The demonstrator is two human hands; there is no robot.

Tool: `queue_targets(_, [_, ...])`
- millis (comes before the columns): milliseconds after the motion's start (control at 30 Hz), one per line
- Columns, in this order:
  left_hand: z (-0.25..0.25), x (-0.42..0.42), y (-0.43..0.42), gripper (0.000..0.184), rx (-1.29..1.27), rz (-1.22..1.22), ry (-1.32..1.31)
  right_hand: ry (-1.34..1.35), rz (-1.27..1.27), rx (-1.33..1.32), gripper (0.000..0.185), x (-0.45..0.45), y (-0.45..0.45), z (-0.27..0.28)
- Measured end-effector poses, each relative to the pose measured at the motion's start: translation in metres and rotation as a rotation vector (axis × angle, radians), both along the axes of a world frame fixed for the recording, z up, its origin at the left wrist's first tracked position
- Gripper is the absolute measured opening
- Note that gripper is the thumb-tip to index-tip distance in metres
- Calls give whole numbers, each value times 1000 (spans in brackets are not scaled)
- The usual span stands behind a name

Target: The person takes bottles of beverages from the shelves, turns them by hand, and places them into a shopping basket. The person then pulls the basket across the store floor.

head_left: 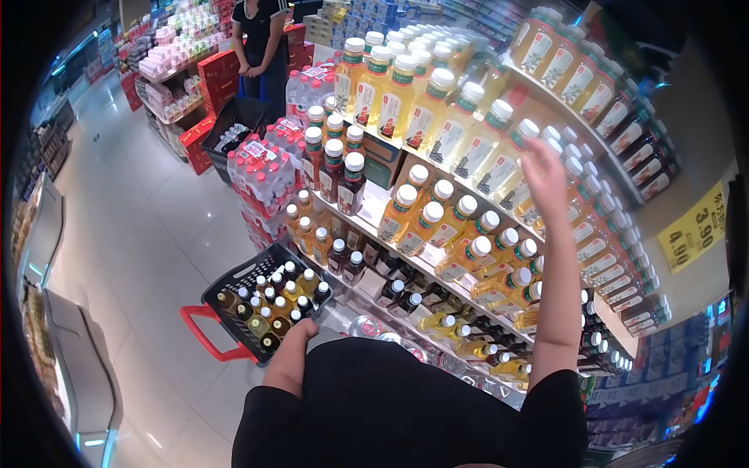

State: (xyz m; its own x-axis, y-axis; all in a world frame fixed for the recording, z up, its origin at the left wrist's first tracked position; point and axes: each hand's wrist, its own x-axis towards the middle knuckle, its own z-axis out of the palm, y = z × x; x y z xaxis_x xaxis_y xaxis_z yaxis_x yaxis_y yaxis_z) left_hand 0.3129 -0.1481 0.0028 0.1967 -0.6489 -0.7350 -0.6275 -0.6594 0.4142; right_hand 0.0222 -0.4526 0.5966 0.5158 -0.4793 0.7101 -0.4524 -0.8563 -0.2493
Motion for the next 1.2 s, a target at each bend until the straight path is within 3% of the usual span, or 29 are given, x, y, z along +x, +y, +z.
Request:
queue_targets(100, [-13, 17, -9, 46, 16, 77, 64, 81, -141, -210, 35, 18, -50, 14])
queue_targets(200, [-9, 28, -16, 44, -19, 140, 71, 215, -273, -196, 38, 28, -81, 18])
queue_targets(300, [-3, 40, -20, 41, 19, 64, 85, 428, -427, -20, 39, 35, -87, 24])
queue_targets(433, [-18, 48, -18, 44, -5, 133, 42, 506, -477, -54, 29, 41, -93, 23])
queue_targets(667, [-32, 63, -22, 47, -60, 108, 89, 386, -403, -232, 23, 36, -100, 11])
queue_targets(833, [0, 71, -37, 47, -51, 89, 32, 251, -412, -134, 22, 38, -88, 9])
queue_targets(900, [13, 74, -41, 46, -55, 88, 57, 212, -392, -238, 23, 38, -80, 7])
queue_targets(967, [-39, 91, -47, 47, -56, 126, 118, 159, -381, -277, 23, 37, -68, 5])
queue_targets(1000, [-43, 94, -48, 47, -56, 143, 148, 125, -379, -263, 23, 37, -60, 5])
queue_targets(1067, [-48, 103, -54, 43, -144, -107, 123, 51, -375, -250, 24, 34, -47, 9])
queue_targets(1133, [28, 90, -60, 45, -9, 339, 358, -31, -369, -252, 24, 31, -32, 16])
queue_targets(1200, [58, 97, -73, 49, -86, 5, 214, -142, -313, -337, 25, 30, -10, 30])
